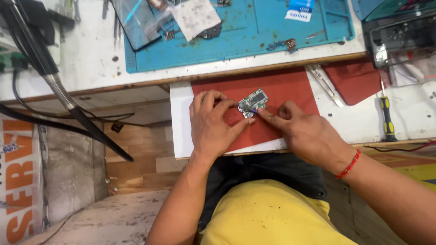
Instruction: The person uses a hot air gun to heat a small green circuit board placed on a red mat. After heating, the person uses a purple toothbrush to scrub the surface of the board, focusing on the components and solder joints. The person repeatedly scrubs different areas of the board while holding it steady with the other hand.
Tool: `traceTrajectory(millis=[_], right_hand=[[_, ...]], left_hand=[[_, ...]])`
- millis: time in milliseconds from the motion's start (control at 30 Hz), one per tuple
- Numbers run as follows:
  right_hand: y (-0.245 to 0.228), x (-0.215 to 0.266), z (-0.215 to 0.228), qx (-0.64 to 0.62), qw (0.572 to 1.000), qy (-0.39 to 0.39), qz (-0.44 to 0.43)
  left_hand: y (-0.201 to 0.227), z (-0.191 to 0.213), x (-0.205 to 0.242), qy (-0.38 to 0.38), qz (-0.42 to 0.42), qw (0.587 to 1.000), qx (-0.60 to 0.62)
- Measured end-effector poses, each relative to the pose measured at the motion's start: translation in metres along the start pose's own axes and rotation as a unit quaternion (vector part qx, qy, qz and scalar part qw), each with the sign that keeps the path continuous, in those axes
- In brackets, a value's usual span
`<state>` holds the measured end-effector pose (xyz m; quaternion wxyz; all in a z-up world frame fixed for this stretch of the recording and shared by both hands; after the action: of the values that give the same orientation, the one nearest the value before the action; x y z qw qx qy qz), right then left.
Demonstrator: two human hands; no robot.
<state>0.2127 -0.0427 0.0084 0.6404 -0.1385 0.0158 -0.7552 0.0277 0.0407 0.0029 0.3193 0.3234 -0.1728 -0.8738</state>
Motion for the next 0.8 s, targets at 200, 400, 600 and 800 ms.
traceTrajectory(millis=[200, 400, 600, 800], right_hand=[[0.003, 0.005, -0.003, -0.032, 0.998, 0.044, 0.001], [0.012, 0.014, 0.015, -0.128, 0.983, 0.130, -0.006], [-0.017, 0.028, -0.002, -0.090, 0.994, 0.053, -0.041], [-0.018, 0.018, 0.003, -0.054, 0.997, 0.045, 0.021]], left_hand=[[0.000, 0.002, 0.001, 0.001, 0.007, 1.000, -0.006], [0.000, 0.000, 0.001, -0.002, 0.008, 1.000, -0.002], [0.000, -0.001, 0.001, -0.009, 0.014, 1.000, -0.011], [0.000, -0.001, -0.002, -0.009, 0.014, 1.000, -0.010]])
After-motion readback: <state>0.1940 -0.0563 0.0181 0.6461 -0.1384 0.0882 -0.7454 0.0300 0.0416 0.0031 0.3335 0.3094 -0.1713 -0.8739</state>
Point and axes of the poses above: each hand's wrist, its own x-axis away from the middle knuckle, its own z-axis out of the back of the hand, y = z × x, the point moved 6 cm from there along -x, towards the middle knuckle, and after that the axes turned 13 degrees about -z, right-handed, at the moved point
